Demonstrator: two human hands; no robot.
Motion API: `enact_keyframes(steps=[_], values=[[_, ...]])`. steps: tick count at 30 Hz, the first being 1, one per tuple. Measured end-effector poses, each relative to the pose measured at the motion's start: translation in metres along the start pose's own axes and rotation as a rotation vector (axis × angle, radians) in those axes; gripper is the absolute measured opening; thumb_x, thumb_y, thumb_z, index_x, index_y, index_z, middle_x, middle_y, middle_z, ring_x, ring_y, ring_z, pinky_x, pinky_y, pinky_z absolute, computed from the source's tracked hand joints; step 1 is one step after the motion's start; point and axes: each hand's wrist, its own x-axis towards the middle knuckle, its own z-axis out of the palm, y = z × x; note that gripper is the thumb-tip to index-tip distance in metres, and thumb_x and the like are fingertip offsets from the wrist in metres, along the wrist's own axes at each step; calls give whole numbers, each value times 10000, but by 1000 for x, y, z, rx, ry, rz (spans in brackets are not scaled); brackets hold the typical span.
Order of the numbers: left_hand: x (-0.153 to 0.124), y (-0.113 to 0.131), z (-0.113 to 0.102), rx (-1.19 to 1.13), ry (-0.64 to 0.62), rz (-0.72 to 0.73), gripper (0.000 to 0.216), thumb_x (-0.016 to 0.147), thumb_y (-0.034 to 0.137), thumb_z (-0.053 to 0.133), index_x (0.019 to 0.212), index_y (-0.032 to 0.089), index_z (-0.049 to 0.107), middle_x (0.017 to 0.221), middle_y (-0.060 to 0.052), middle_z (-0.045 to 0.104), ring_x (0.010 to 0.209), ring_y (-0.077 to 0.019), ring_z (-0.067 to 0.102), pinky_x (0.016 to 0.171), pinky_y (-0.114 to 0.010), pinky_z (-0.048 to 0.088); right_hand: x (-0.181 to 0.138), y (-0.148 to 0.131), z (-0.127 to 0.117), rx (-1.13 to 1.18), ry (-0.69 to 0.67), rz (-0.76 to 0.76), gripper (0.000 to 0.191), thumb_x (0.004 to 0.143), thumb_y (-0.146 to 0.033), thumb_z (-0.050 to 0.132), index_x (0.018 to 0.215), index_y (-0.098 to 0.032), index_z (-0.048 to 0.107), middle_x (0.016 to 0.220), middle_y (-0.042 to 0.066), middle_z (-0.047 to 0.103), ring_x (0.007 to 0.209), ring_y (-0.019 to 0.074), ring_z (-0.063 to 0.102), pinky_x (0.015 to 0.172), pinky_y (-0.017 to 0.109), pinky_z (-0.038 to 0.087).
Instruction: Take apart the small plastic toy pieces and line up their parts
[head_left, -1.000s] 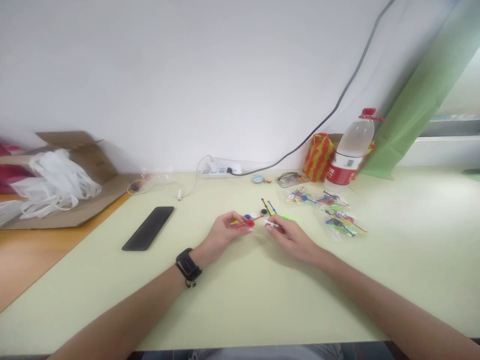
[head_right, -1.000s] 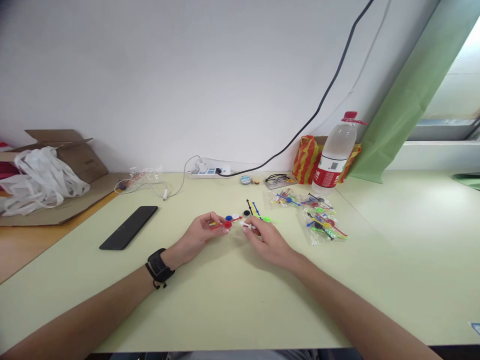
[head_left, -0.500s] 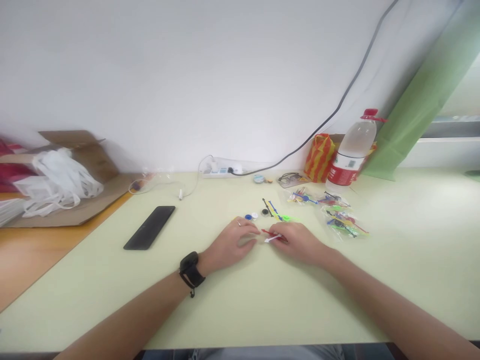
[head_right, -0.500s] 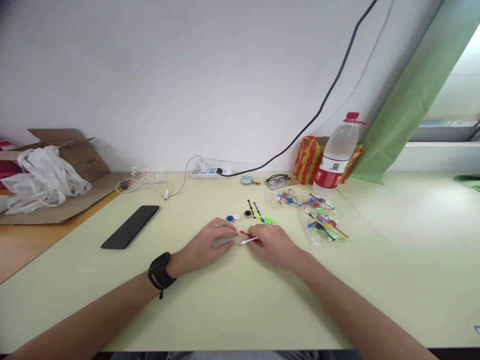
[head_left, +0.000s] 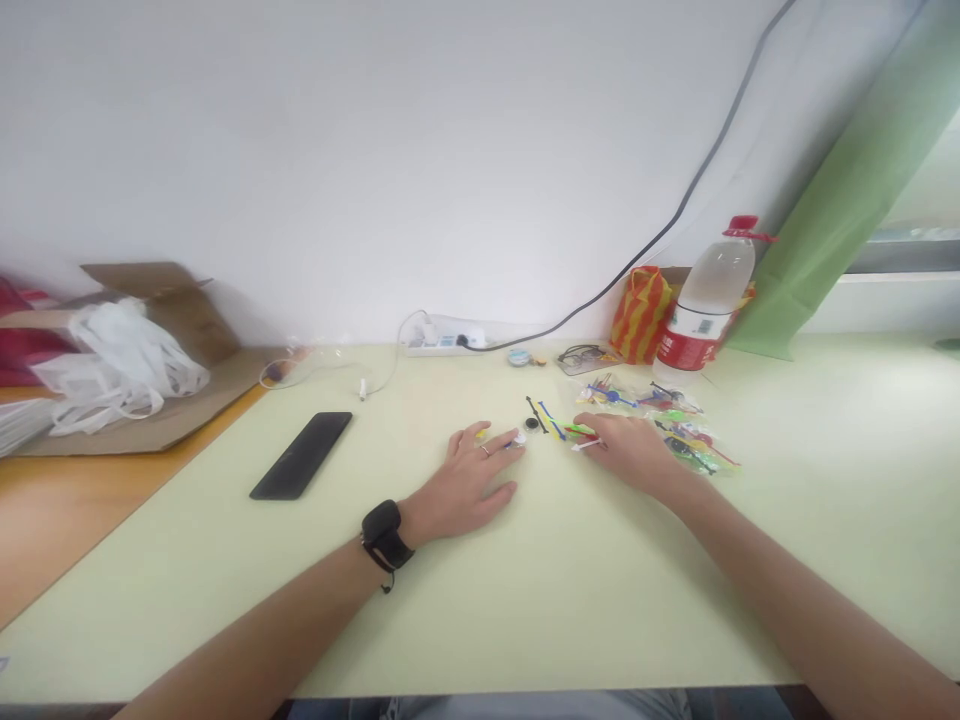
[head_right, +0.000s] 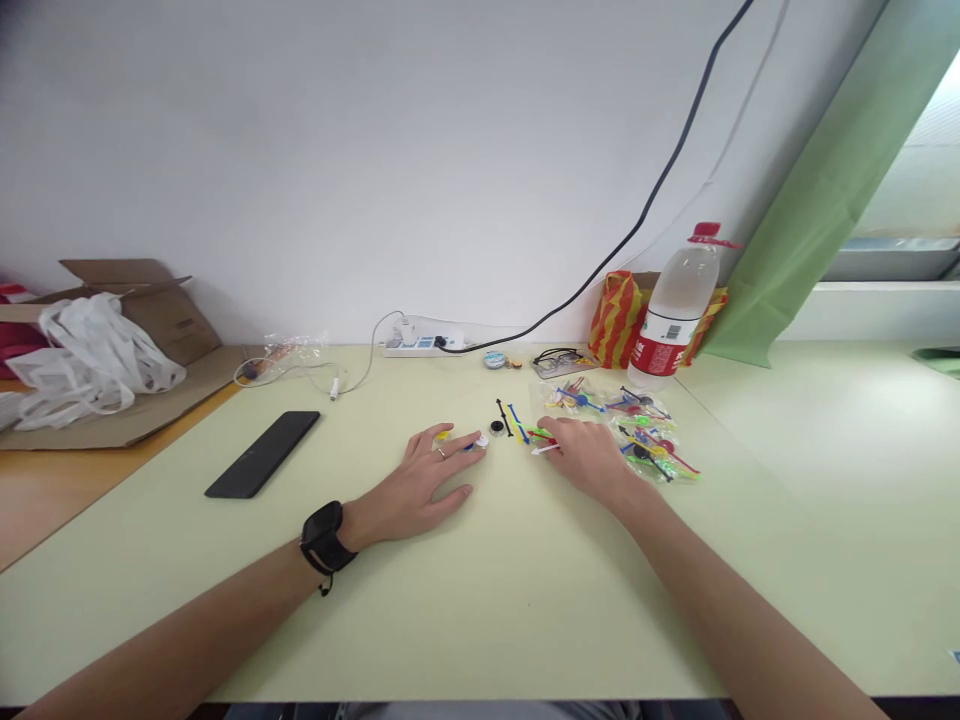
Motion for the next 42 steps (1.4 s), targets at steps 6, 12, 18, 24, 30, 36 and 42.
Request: enact_keyframes(steps=[6, 12, 18, 24, 30, 36, 42], values=[[1, 7, -1, -106, 54, 45, 454, 929, 256, 633, 1377, 327, 656, 1403, -73, 654, 1393, -388, 384, 1162, -585, 251, -3, -5, 2, 129, 133, -1, 286, 920, -316, 612, 1195, -240, 628, 1092, 73, 766, 909, 265, 709, 725, 337, 454], [0, 14, 0, -248, 101, 82, 362, 911, 285, 694, 1272, 285, 723, 1108, -117, 712, 1182, -314, 531, 1064, -472, 425, -15, -32, -3, 457, 170, -288, 223, 1040, -241, 402, 1164, -214, 586, 1059, 93, 671, 956, 228, 657, 835, 341, 501], [0, 13, 2, -281, 60, 32, 211, 941, 322, 671, 1120, 289, 778, 1073, -100, 710, 1084, -282, 607, 988, -417, 469, -22, -48, -2, 617, 108, -399, 350, 1065, -215, 339, 1315, -245, 583, 1068, 88, 608, 965, 222, 628, 858, 350, 514], [1, 21, 0, -454, 75, -84, 135, 922, 320, 699, 1028, 246, 736, 985, -71, 733, 890, -222, 648, 857, -351, 505, -23, -55, -6, 799, 143, -214, 205, 1083, -305, 336, 1131, -225, 518, 865, 23, 585, 748, 191, 552, 705, 313, 488], [4, 18, 8, -806, 72, -193, 232, 868, 330, 774, 1027, 183, 690, 943, -53, 707, 837, -182, 666, 821, -321, 554, -24, -63, -13, 981, 78, -345, 235, 1067, -308, 427, 1087, -226, 646, 1011, 75, 665, 918, 210, 611, 771, 321, 497], [5, 10, 15, -918, 105, -221, 319, 867, 338, 794, 1126, 165, 724, 1113, -98, 743, 1036, -246, 714, 942, -378, 578, -28, -71, 0, 1172, -11, -380, 236, 1045, -276, 495, 1247, -255, 617, 1141, 79, 680, 989, 219, 643, 855, 357, 528], [6, 14, 11, -909, 114, -211, 301, 877, 334, 790, 1117, 162, 734, 1126, -110, 763, 1075, -263, 725, 986, -395, 578, -26, -70, 0, 1171, -31, -343, 144, 1016, -240, 539, 1143, -235, 607, 1049, 61, 687, 936, 200, 657, 817, 334, 523]])
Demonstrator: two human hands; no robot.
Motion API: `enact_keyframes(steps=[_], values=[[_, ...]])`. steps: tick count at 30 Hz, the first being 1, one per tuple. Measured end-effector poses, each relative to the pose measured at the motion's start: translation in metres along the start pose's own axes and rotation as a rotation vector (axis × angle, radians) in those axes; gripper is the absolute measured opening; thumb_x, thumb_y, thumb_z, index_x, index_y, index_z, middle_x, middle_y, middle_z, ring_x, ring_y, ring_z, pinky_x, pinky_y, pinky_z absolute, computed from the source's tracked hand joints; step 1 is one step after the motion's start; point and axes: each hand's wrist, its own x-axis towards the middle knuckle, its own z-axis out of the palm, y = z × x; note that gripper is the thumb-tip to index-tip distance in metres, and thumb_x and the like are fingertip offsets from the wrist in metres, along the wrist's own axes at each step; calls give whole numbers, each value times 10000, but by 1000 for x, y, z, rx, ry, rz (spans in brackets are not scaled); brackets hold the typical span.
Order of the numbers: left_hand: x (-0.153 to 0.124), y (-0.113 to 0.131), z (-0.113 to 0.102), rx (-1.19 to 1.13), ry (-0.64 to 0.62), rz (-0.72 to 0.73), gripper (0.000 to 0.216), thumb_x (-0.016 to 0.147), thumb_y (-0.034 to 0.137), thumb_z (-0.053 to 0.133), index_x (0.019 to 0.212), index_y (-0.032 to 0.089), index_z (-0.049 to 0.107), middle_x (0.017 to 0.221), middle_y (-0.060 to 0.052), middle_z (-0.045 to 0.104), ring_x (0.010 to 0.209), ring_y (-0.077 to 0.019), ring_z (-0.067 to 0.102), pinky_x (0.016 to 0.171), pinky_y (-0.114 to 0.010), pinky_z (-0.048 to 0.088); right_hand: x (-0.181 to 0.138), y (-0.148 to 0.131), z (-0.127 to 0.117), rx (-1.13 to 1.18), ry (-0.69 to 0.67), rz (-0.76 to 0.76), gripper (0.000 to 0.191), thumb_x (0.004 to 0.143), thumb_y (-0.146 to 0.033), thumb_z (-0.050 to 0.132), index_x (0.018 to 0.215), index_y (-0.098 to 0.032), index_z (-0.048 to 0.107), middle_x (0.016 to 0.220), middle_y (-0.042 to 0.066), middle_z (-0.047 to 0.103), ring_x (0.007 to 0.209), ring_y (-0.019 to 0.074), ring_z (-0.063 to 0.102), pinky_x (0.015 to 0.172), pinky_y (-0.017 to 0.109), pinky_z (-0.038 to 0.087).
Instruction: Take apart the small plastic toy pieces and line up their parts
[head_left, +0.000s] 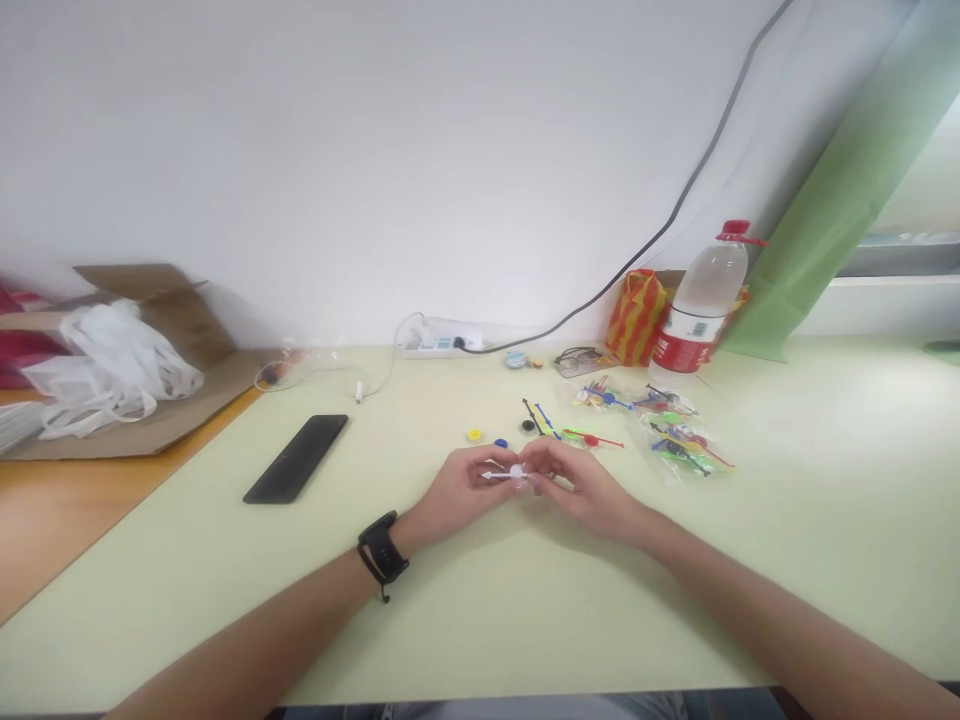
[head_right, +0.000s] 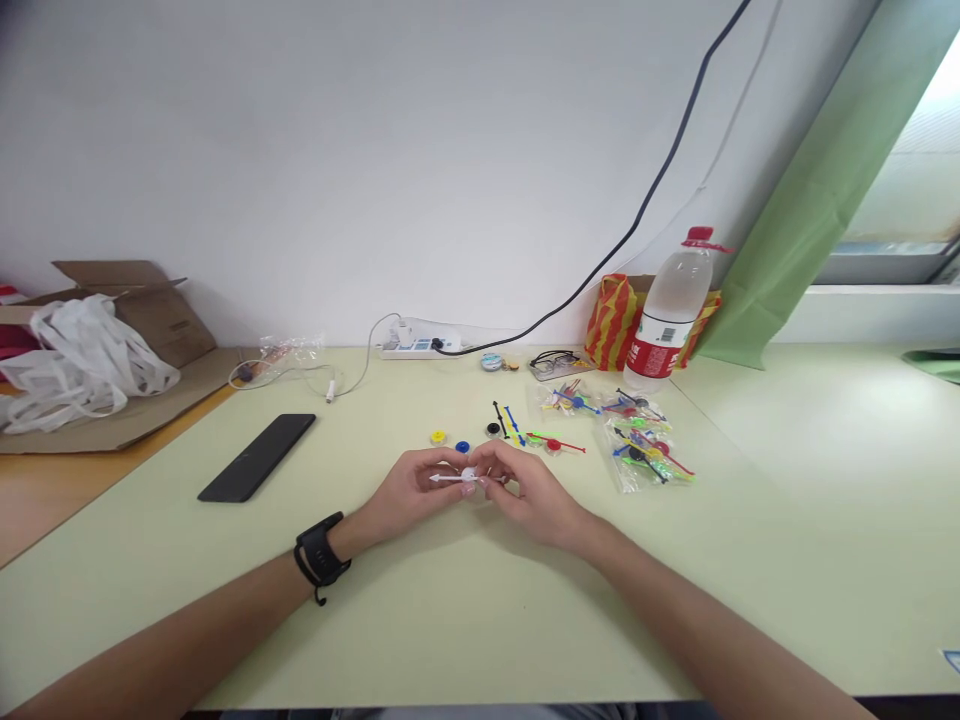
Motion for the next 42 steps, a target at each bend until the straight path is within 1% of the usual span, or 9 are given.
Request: enact_keyframes(steps=[8, 11, 14, 24, 28, 32, 37, 40, 42], values=[[0, -1, -1, 29, 26, 74, 240, 895, 297, 773, 1102, 180, 746, 1121, -102, 755, 1050, -247, 731, 977, -382, 585, 0, -1, -4, -107, 33, 12, 123, 982, -206, 562, 1091, -232, 614, 920, 31, 683, 836, 179, 631, 694, 291, 478], [-1, -1, -2, 56, 34, 112, 228, 895, 286, 770, 1094, 175, 765, 1098, -101, 737, 1055, -245, 722, 1014, -405, 575, 1, 3, -5, -139, 67, 53, 132, 960, -253, 616, 1089, -231, 601, 759, -22, 582, 685, 153, 551, 621, 277, 437], [-1, -2, -3, 85, 42, 125, 212, 884, 287, 780, 1064, 175, 775, 1068, -96, 729, 1037, -239, 719, 1013, -415, 579, 1, 6, -6, -118, 68, 90, 146, 953, -289, 630, 1080, -226, 598, 711, -48, 483, 626, 136, 472, 567, 265, 382], [-2, 2, -7, 179, -53, 96, 166, 902, 307, 757, 972, 157, 762, 998, -94, 754, 961, -225, 720, 942, -386, 580, 1, 3, -4, 10, 35, 121, 174, 946, -320, 632, 1081, -221, 586, 748, -46, 453, 655, 135, 471, 602, 267, 397], [-2, 1, -5, 111, -36, 94, 202, 881, 317, 781, 993, 153, 740, 1022, -96, 741, 951, -215, 711, 946, -385, 577, 2, 1, -5, 14, 72, 136, 212, 952, -389, 637, 1071, -219, 589, 763, -37, 472, 673, 140, 475, 610, 269, 406], [-1, 4, -2, 15, -50, 62, 225, 895, 329, 769, 1036, 156, 739, 1141, -123, 724, 1048, -228, 696, 984, -379, 557, 3, 2, -6, 39, 99, 153, 263, 959, -452, 630, 1085, -225, 588, 788, -23, 516, 686, 147, 498, 617, 276, 419], [1, 5, -5, -1, 48, 17, 239, 862, 351, 802, 992, 164, 730, 1007, -79, 725, 957, -196, 689, 933, -345, 561, 2, 3, -9, -136, 269, 35, 273, 967, -430, 619, 1165, -244, 602, 1078, 70, 615, 866, 196, 590, 773, 346, 510], [3, 3, -8, -31, 118, -10, 279, 834, 355, 827, 1015, 170, 725, 1040, -77, 729, 967, -201, 695, 939, -359, 564, 0, 1, -11, -233, 251, -39, 250, 1014, -405, 542, 1189, -249, 630, 925, 50, 610, 830, 205, 579, 757, 350, 504], [4, 1, -9, -56, 141, -30, 294, 819, 358, 839, 1014, 166, 731, 1039, -80, 735, 961, -208, 703, 933, -372, 569, -1, 0, -11, -208, 183, -48, 334, 1040, -402, 492, 1330, -259, 576, 855, 29, 579, 792, 197, 566, 726, 335, 497]])
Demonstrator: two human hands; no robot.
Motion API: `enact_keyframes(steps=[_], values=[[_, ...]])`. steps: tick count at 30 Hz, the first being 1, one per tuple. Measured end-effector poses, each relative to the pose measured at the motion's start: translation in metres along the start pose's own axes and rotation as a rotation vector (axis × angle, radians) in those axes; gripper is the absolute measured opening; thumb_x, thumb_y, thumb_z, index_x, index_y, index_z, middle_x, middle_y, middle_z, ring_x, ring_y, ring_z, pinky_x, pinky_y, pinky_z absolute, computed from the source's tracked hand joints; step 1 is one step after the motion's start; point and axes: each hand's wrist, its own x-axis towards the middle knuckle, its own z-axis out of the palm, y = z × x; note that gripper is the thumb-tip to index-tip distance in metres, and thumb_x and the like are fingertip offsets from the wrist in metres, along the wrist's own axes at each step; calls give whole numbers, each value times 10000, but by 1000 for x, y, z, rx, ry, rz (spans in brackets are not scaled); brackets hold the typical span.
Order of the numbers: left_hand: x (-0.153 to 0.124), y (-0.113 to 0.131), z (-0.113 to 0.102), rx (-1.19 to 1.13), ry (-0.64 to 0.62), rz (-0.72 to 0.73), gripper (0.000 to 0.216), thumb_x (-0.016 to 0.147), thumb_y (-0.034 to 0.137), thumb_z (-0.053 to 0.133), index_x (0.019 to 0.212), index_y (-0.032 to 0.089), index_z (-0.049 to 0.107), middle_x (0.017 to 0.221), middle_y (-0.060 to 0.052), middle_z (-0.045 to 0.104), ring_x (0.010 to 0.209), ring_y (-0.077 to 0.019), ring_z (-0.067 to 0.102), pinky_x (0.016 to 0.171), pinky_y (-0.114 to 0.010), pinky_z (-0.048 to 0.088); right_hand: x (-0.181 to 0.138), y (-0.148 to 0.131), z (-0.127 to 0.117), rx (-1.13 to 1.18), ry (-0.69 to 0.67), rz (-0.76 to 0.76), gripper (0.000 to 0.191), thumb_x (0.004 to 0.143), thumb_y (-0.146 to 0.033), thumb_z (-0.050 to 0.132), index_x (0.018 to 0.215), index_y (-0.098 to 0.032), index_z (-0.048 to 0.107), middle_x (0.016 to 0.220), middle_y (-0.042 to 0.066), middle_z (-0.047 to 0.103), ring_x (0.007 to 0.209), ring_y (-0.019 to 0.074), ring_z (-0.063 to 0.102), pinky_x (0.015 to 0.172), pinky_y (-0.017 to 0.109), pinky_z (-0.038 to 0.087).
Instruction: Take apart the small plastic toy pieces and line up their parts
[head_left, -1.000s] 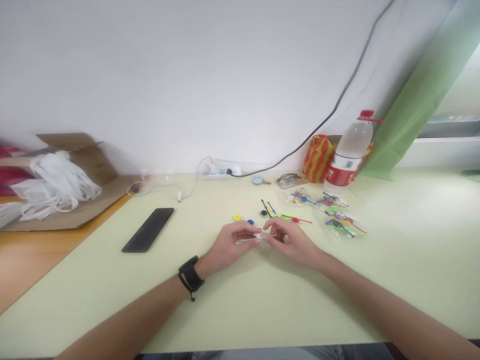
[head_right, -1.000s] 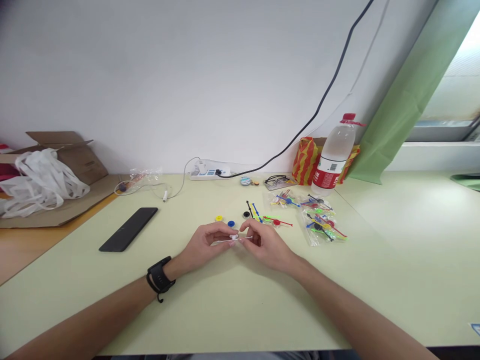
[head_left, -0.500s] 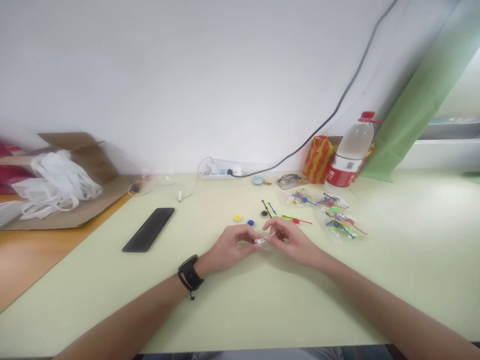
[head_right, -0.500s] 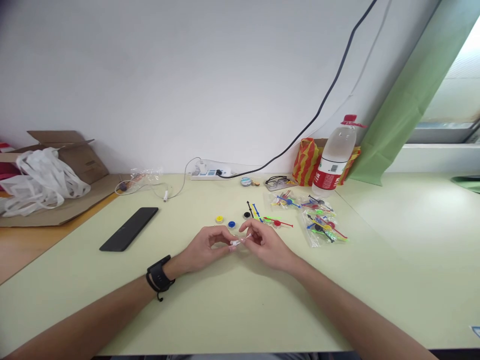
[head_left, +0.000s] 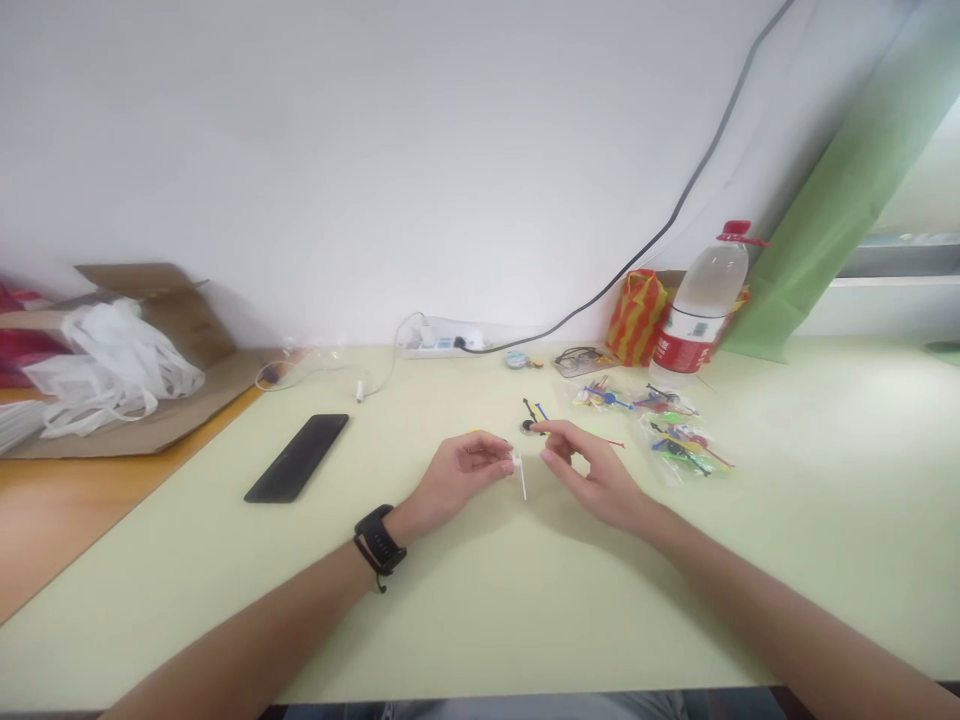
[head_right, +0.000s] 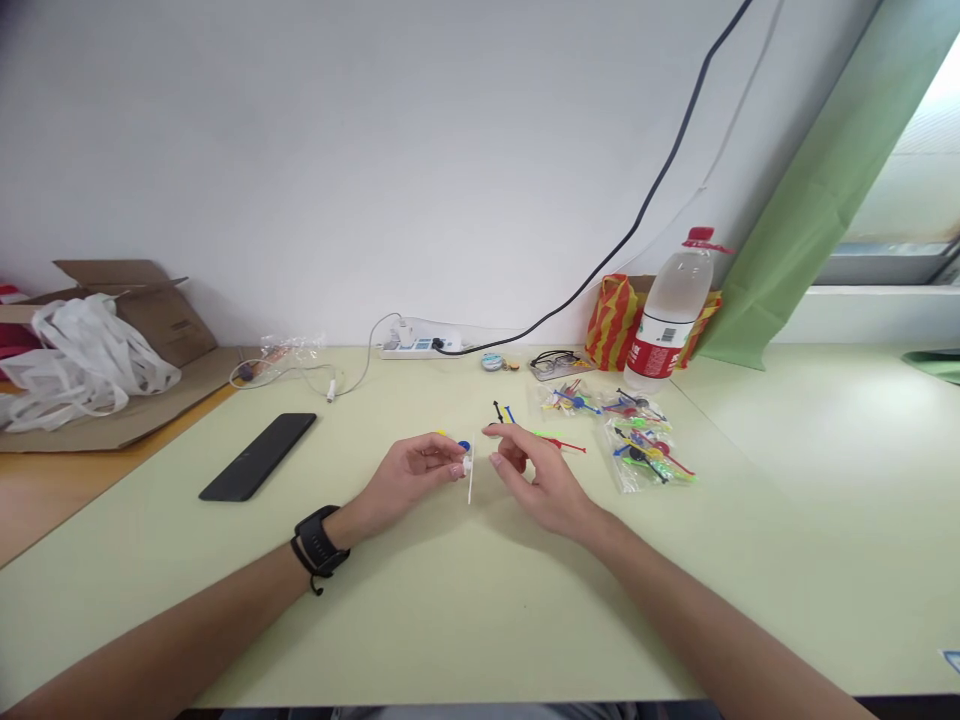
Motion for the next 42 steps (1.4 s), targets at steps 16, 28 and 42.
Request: enact_keyframes(steps=[16, 28, 42], values=[[1, -1, -1, -63, 21, -27, 311, 819, 360, 843, 1033, 160, 741, 997, -69, 737, 927, -193, 700, 896, -363, 585, 6, -11, -4, 242, -146, 209, 524, 987, -621, 523, 664, -209, 490, 631, -23, 452, 592, 137, 412, 581, 290, 336], [1, 2, -2, -42, 7, -19, 341, 845, 398, 816, 1076, 163, 732, 1011, -86, 753, 910, -203, 718, 893, -363, 566, 4, -7, -1, 425, -166, 220, 246, 912, -365, 643, 874, -238, 436, 764, -34, 473, 672, 140, 415, 625, 275, 341], [0, 1, 0, -33, 13, -33, 341, 812, 391, 843, 1041, 162, 736, 1039, -86, 739, 940, -217, 720, 892, -373, 575, -3, -15, 3, 369, -237, 181, 232, 1014, -353, 508, 1100, -290, 302, 777, -66, 396, 623, 137, 352, 579, 256, 303]])
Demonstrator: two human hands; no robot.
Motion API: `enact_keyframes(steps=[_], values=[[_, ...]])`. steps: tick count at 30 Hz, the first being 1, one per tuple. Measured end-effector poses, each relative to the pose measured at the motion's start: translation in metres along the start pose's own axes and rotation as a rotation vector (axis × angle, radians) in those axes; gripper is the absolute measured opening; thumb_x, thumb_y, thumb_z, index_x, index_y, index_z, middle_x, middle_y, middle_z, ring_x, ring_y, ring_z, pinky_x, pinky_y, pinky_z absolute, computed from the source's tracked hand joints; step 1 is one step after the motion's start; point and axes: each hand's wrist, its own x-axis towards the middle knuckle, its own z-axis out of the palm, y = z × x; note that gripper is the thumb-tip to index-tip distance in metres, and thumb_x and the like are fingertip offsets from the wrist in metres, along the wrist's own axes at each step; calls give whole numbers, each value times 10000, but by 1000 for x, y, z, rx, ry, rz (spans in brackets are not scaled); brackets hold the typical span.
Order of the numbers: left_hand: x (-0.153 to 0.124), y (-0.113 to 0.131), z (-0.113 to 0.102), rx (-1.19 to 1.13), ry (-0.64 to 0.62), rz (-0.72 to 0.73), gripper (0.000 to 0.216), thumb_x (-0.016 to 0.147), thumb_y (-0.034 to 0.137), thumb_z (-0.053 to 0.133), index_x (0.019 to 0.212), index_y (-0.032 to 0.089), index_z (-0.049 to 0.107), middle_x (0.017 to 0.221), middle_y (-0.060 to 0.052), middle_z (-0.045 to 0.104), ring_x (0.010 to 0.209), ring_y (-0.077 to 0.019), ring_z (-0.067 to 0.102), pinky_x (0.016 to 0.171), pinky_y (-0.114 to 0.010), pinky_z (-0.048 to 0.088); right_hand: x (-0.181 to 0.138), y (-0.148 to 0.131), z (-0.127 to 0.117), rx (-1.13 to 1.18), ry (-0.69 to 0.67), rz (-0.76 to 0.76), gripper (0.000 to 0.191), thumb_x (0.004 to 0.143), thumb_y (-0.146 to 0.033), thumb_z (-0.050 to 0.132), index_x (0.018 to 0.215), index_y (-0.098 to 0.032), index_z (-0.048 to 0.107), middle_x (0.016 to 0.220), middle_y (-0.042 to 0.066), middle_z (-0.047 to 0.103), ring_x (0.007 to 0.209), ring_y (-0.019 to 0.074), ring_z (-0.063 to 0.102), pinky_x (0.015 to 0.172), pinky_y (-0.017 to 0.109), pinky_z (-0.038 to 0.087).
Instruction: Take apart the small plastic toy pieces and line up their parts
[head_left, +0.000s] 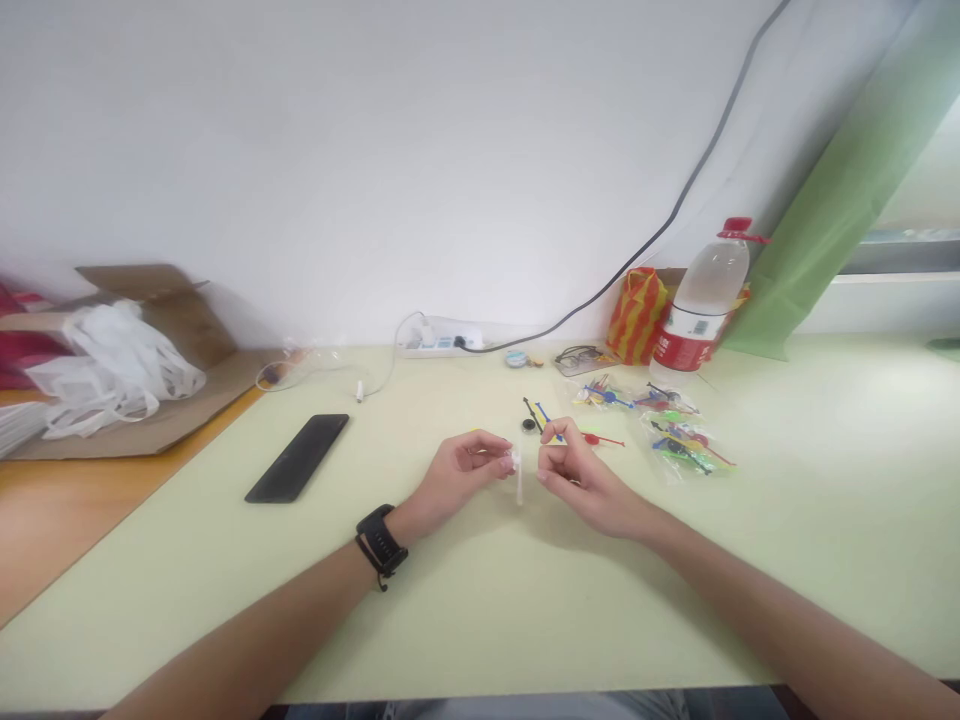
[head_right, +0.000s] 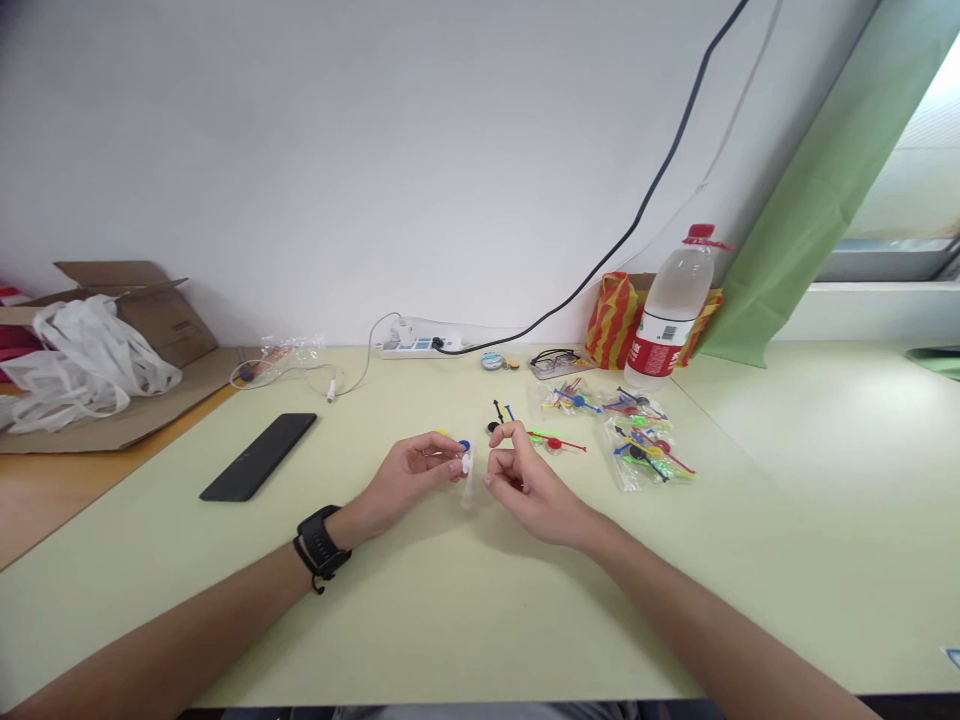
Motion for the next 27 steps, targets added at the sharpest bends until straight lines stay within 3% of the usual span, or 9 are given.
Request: enact_keyframes(steps=[5, 11, 21, 27], values=[[-1, -1, 1, -27, -3, -11, 321, 812, 385, 845, 1025, 170, 737, 1011, -72, 745, 904, -209, 732, 896, -379, 574, 2, 4, -1, -54, 115, 24, 204, 975, -312, 537, 1055, -275, 353, 655, -106, 306, 554, 128, 292, 539, 250, 257], [-1, -1, 1, -15, -4, -6, 324, 820, 383, 839, 1032, 162, 731, 1017, -82, 742, 922, -212, 726, 894, -371, 573, 3, 7, -1, -75, 153, 33, 244, 877, -176, 528, 1045, -266, 376, 647, -113, 320, 554, 122, 292, 540, 248, 239], [0, -1, -1, -7, -34, -3, 300, 850, 370, 818, 1058, 169, 736, 994, -68, 735, 888, -189, 717, 879, -348, 567, 0, 7, -3, -185, 123, -19, 301, 822, -86, 502, 1059, -255, 424, 687, -87, 355, 608, 130, 348, 566, 256, 266], [0, -2, -3, -31, -29, 11, 295, 873, 378, 794, 1080, 174, 742, 1036, -78, 736, 936, -202, 716, 909, -357, 566, 0, 9, 0, -220, 77, -120, 368, 875, -88, 520, 1208, -243, 509, 729, -56, 449, 661, 140, 442, 585, 260, 339]])
